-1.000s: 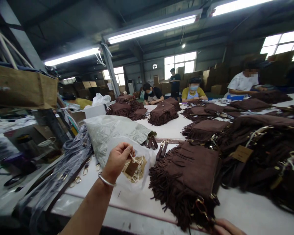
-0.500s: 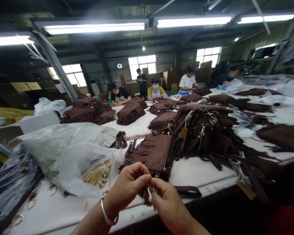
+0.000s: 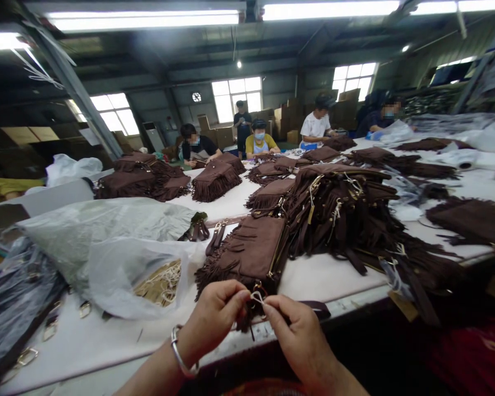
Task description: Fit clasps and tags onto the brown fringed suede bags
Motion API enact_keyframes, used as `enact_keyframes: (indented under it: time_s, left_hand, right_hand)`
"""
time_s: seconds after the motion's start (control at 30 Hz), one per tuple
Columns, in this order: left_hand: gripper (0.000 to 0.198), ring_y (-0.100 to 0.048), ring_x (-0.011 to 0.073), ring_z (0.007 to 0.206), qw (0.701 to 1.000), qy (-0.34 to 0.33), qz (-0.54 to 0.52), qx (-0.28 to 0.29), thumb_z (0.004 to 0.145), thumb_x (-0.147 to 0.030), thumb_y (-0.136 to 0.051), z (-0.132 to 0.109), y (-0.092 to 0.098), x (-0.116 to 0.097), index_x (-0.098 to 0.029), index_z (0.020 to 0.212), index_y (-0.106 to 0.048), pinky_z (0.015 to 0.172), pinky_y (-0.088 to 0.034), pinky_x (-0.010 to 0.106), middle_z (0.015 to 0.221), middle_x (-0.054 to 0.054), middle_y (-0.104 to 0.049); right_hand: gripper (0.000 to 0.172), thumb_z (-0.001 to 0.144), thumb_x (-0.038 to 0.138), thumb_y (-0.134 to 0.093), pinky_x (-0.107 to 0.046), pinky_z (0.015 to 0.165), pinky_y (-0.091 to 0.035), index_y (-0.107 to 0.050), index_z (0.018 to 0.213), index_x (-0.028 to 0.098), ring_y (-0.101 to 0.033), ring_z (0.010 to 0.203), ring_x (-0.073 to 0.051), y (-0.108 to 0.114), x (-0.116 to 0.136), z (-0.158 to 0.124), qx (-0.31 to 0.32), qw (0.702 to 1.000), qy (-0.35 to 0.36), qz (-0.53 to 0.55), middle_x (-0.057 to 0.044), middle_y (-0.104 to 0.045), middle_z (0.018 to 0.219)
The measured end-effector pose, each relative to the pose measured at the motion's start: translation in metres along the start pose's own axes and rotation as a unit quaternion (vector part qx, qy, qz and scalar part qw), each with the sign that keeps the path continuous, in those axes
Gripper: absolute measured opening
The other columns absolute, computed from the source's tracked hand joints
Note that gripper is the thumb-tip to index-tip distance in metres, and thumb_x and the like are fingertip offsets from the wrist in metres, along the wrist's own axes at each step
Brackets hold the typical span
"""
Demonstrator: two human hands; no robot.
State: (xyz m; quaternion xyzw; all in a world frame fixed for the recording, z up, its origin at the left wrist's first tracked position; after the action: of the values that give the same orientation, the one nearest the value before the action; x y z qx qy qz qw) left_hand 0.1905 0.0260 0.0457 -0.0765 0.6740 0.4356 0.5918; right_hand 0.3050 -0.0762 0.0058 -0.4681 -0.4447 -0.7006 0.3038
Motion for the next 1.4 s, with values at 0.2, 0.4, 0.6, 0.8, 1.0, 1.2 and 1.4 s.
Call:
enact_keyframes:
  time_s: [0.2, 0.4, 0.6, 0.8, 1.0, 1.2, 1.4]
  left_hand:
    - [0.032, -0.052, 0.0123, 0.057, 0.988, -0.092, 0.119, 0.020, 0.093, -0.033, -0.054, -0.001, 0.003, -0.017, -0.018, 0.067, -0.063, 0.056, -0.035, 0.024, 0.062, 0.002, -0.063]
    - [0.027, -0.052, 0.0122, 0.055, 0.977, -0.105, 0.146, 0.112, 0.090, -0.026, -0.056, -0.018, -0.042, -0.017, -0.019, 0.065, -0.061, 0.052, -0.029, 0.026, 0.064, 0.003, -0.065]
    - [0.036, -0.051, 0.0132, 0.054, 0.980, -0.090, 0.173, 0.045, 0.093, -0.037, -0.055, -0.016, -0.029, -0.001, -0.019, 0.063, -0.061, 0.052, -0.028, 0.028, 0.060, 0.004, -0.062]
    - [0.029, -0.063, 0.0183, 0.070, 0.976, -0.102, 0.192, -0.030, 0.097, -0.034, -0.048, -0.010, -0.030, 0.010, -0.021, 0.078, -0.066, 0.063, -0.041, 0.029, 0.075, 0.008, -0.070]
    - [0.037, -0.067, 0.0260, 0.073, 0.932, -0.076, 0.339, -0.102, 0.088, -0.054, -0.060, 0.012, -0.041, 0.027, -0.017, 0.087, -0.066, 0.063, -0.042, 0.031, 0.078, 0.014, -0.071]
    - [0.027, -0.064, 0.0233, 0.072, 0.928, -0.013, 0.347, -0.138, 0.085, -0.045, -0.064, 0.031, -0.040, 0.032, -0.019, 0.078, -0.060, 0.062, -0.037, 0.030, 0.075, 0.008, -0.067]
    - [0.008, -0.061, 0.0221, 0.082, 0.924, -0.030, 0.355, -0.142, 0.082, -0.024, -0.058, 0.025, -0.033, 0.016, -0.020, 0.076, -0.057, 0.069, -0.042, 0.030, 0.088, 0.009, -0.063]
  right_hand:
    - [0.022, 0.090, 0.036, -0.057, -0.029, 0.078, -0.052, -0.073, 0.086, 0.021, -0.065, 0.084, -0.019, 0.001, -0.018, -0.011, 0.097, 0.993, 0.004, -0.074, -0.004, -0.070, 0.086]
    - [0.049, 0.092, 0.043, -0.057, -0.040, 0.096, -0.052, -0.056, 0.137, 0.024, -0.063, 0.114, -0.026, -0.007, -0.005, -0.017, 0.093, 0.991, 0.005, 0.091, -0.012, -0.066, 0.124]
    - [0.032, 0.095, 0.041, -0.051, -0.026, 0.069, -0.053, -0.074, 0.087, 0.021, -0.064, 0.076, -0.018, -0.012, 0.002, -0.010, 0.032, 0.999, 0.039, -0.009, -0.004, -0.067, 0.079]
    - [0.028, 0.096, 0.036, -0.051, -0.027, 0.072, -0.051, -0.072, 0.086, 0.022, -0.063, 0.076, -0.017, 0.004, -0.003, -0.006, -0.038, 0.990, 0.102, -0.093, -0.004, -0.066, 0.079]
    - [0.030, 0.093, 0.044, -0.052, -0.025, 0.063, -0.053, -0.067, 0.081, 0.021, -0.062, 0.072, -0.018, 0.023, -0.024, -0.004, -0.119, 0.990, 0.021, -0.070, -0.004, -0.065, 0.077]
    - [0.030, 0.092, 0.044, -0.053, -0.027, 0.070, -0.053, -0.067, 0.081, 0.021, -0.063, 0.074, -0.019, 0.021, -0.022, 0.001, -0.133, 0.989, 0.019, -0.062, -0.004, -0.067, 0.077]
    - [0.032, 0.090, 0.045, -0.054, -0.027, 0.071, -0.050, -0.071, 0.083, 0.019, -0.064, 0.076, -0.020, 0.016, -0.032, 0.009, -0.139, 0.990, -0.018, -0.032, -0.005, -0.070, 0.081]
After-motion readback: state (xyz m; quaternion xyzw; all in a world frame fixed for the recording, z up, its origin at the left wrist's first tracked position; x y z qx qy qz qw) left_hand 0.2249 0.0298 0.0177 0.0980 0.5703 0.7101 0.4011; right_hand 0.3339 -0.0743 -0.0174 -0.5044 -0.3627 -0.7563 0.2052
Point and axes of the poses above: each hand's wrist, its own z-axis towards the middle knuckle, its own y-axis out of the back of the hand, x = y × z, the point moved 9 cm from there along z, towards the middle knuckle
